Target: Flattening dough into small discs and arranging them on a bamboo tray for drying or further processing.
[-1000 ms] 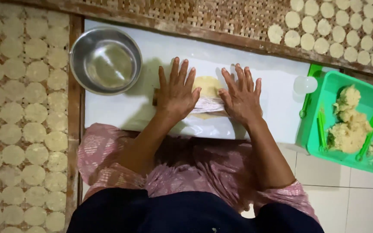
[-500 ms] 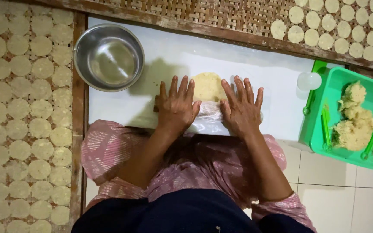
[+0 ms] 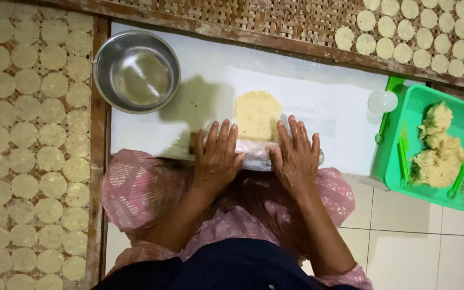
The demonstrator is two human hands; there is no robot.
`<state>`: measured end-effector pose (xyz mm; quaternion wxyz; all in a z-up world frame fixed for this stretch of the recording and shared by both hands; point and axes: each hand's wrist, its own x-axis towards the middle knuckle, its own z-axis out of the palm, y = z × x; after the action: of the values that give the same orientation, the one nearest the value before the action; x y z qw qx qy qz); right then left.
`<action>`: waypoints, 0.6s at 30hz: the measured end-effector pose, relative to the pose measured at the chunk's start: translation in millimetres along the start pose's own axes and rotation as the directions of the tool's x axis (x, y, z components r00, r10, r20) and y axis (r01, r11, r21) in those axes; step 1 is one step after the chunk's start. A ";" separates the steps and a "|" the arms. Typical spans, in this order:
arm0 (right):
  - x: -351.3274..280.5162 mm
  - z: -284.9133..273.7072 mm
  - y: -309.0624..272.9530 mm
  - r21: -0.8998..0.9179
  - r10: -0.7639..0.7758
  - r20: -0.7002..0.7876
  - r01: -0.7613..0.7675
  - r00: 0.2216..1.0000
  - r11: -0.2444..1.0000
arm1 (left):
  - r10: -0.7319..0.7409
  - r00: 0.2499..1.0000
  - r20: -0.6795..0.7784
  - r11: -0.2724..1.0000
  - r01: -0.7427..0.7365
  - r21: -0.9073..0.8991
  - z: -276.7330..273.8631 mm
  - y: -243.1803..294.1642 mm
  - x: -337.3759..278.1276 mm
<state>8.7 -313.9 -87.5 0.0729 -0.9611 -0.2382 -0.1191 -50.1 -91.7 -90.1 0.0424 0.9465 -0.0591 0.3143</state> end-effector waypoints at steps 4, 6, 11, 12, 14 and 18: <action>17.1 2.1 0.8 -0.018 -0.019 -0.054 0.018 0.998 1.000 | -0.020 1.000 -0.021 1.000 0.020 0.008 15.2 -3.4 11.0; 36.4 3.7 3.9 0.008 0.018 -0.022 -0.017 1.000 1.000 | -0.010 1.000 -0.024 0.999 0.011 0.046 29.4 -10.4 26.4; 82.7 -2.3 12.0 0.102 0.067 0.038 -0.071 0.997 0.992 | -0.033 0.987 0.158 0.999 0.032 0.005 38.6 -24.0 67.3; 90.4 -1.0 15.3 0.093 0.064 0.045 -0.068 0.997 0.993 | -0.039 0.975 0.219 0.999 0.039 0.004 37.4 -26.5 77.4; 106.2 1.2 19.5 0.094 0.053 0.044 -0.057 0.998 0.994 | -0.056 0.964 0.261 0.998 0.061 -0.011 39.3 -30.6 95.5; 134.9 11.3 29.3 0.056 0.123 0.210 -0.137 0.970 0.989 | -0.105 0.837 0.537 0.988 0.150 -0.042 66.0 -43.8 114.6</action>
<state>140.6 -278.0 -65.2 0.0892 -0.9787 -0.1851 -0.0054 86.1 -66.0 -76.0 0.0840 0.9958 -0.0182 0.0328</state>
